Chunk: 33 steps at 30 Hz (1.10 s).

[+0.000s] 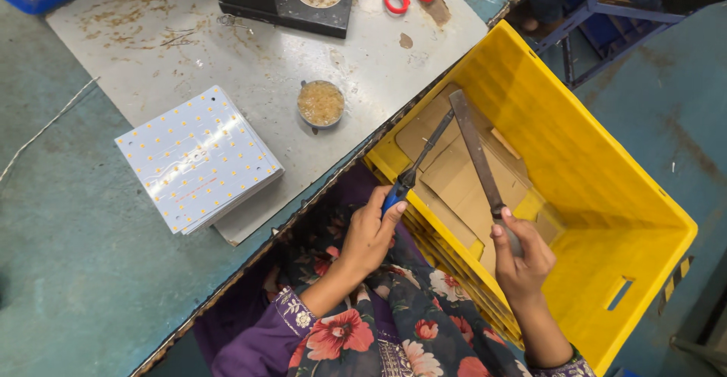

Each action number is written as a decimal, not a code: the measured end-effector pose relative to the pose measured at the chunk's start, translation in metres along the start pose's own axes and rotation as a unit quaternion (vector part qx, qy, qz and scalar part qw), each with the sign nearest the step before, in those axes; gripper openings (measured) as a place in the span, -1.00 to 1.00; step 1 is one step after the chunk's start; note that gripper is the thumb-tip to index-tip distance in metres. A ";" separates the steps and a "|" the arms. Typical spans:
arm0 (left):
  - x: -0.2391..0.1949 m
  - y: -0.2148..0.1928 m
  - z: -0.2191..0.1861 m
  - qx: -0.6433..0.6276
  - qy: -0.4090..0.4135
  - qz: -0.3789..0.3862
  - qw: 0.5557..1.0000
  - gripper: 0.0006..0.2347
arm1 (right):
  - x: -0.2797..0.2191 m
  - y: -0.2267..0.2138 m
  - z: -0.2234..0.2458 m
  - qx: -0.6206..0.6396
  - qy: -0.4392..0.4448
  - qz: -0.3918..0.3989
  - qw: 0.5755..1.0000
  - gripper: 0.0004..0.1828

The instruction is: The person uses a soldering iron to attach wires to multiple LED circuit boards. They repeatedly pick up boards, apply solder to connection points, and place the boards aside after each soldering step.

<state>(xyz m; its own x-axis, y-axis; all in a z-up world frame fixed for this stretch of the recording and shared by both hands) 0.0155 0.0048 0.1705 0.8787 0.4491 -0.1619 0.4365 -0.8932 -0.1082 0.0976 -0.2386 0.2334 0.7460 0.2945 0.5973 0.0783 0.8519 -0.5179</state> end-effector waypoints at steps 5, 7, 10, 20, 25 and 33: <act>0.006 0.009 0.040 -0.189 -0.088 0.006 0.978 -0.73 | 0.012 0.031 0.008 -0.009 -0.002 0.027 1.000 -0.77; 0.015 0.014 0.057 -0.248 -0.081 0.017 0.965 -0.73 | 0.016 0.045 0.008 0.026 0.023 0.040 0.999 -0.76; 0.032 0.020 0.078 -0.289 -0.011 0.038 0.956 -0.71 | 0.020 0.053 0.017 0.033 -0.010 0.038 0.999 -0.75; 0.075 0.038 0.137 -0.346 0.033 0.089 0.933 -0.69 | 0.031 0.074 0.027 0.064 -0.043 0.070 0.995 -0.73; 0.087 0.031 0.145 -0.323 0.055 0.083 0.941 -0.66 | 0.017 0.068 0.005 0.105 0.026 0.055 0.993 -0.75; 0.096 0.032 0.153 -0.288 0.080 0.056 0.953 -0.63 | -0.042 0.072 -0.023 0.272 0.245 0.046 0.930 -0.68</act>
<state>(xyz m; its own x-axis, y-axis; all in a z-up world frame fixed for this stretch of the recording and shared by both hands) 0.0842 0.0234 0.0012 0.9244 0.3810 0.0161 0.3305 -0.8217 0.4643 0.0867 -0.1997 0.1573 0.9551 0.2571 0.1473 -0.2464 0.9652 -0.0873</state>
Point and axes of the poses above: each hand's wrist, its own x-axis towards the middle knuckle, its own y-axis out of the palm, z = x × y, the point moved 8 cm from there along x, towards the middle knuckle, and after that the axes turned 4 degrees about -z, right-handed, at the moved point
